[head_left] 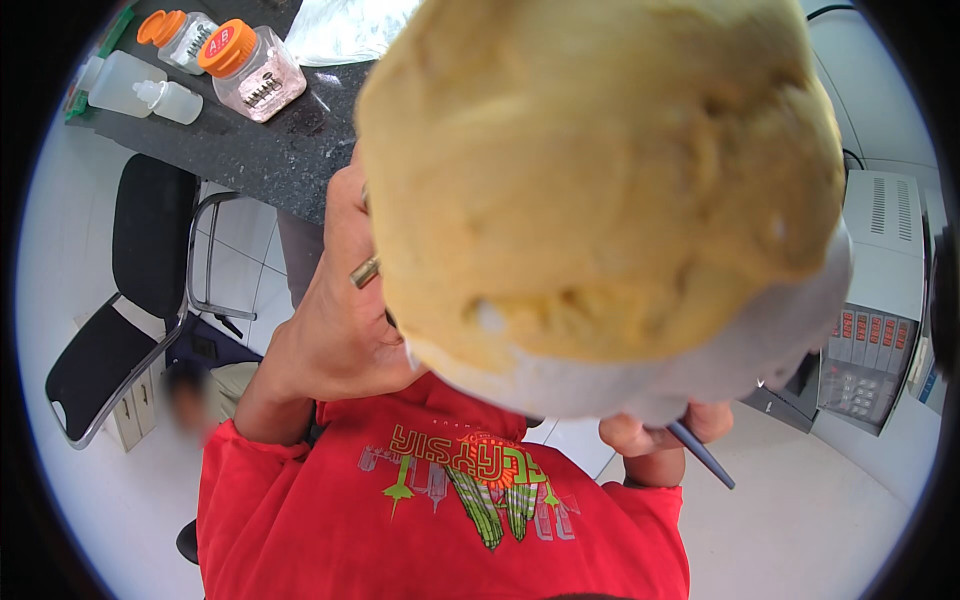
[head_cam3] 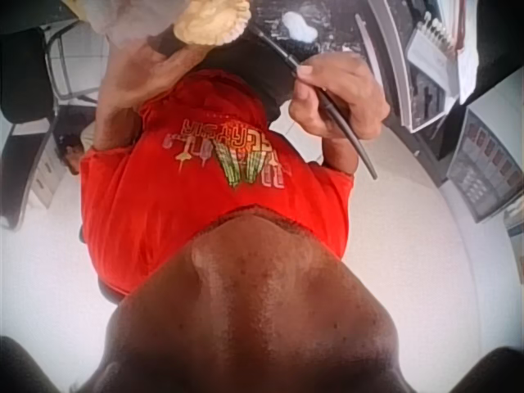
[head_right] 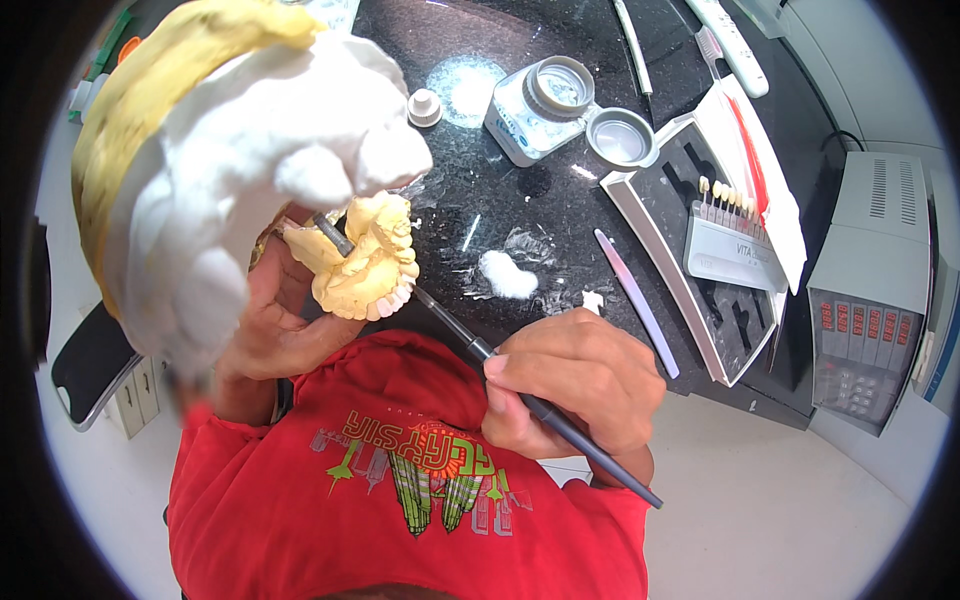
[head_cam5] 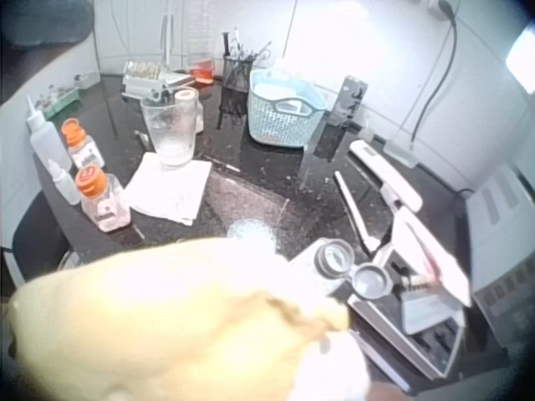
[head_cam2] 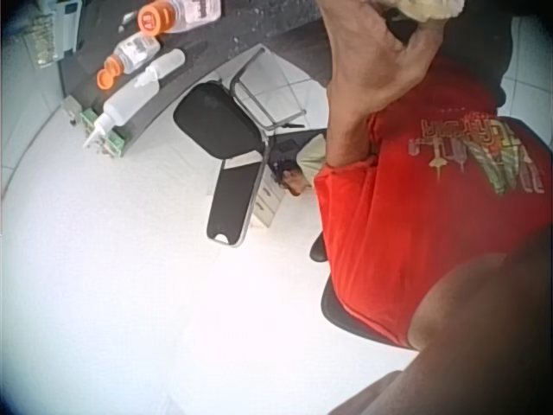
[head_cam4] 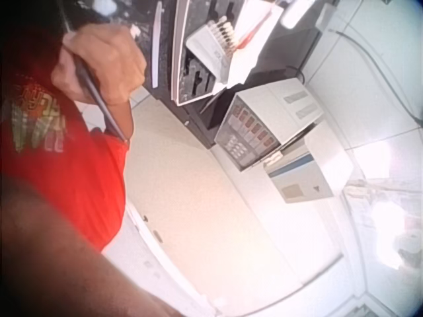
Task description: The person applies a white paste to a dental model using a brush, picking up small amounts of the material from a surface and carefully brushing it onto the teeth of the yellow cast.
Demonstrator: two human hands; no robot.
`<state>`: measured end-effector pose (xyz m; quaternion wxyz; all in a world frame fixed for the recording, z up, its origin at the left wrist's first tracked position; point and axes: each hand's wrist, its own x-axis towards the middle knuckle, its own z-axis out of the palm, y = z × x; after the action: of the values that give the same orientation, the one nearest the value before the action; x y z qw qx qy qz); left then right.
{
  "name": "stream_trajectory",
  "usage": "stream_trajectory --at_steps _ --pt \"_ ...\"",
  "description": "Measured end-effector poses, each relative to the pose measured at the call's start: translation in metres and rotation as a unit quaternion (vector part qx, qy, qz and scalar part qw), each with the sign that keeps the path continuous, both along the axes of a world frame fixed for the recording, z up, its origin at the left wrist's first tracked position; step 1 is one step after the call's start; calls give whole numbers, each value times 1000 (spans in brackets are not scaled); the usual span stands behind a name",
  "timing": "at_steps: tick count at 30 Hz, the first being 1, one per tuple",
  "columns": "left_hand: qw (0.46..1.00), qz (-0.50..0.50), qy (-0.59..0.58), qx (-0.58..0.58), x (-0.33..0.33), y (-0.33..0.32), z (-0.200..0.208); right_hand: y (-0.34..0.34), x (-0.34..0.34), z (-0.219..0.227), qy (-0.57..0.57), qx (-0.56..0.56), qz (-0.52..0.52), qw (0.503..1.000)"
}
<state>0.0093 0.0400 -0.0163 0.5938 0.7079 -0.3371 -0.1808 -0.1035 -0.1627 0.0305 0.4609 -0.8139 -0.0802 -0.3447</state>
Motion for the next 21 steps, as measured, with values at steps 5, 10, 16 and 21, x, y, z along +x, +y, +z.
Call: stream_trajectory --at_steps 5,10,16,21 --pt "1000 1 1 0 0 -1 1 1 -2 0 5 8 -1 1000" --pt "1000 5 4 1 0 0 1 1 0 1 6 7 3 1000" --pt "1000 8 4 0 -1 0 3 2 -2 1 9 16 4 1000" --pt "1000 10 5 -1 -1 -1 2 2 -2 -1 5 16 4 1000"
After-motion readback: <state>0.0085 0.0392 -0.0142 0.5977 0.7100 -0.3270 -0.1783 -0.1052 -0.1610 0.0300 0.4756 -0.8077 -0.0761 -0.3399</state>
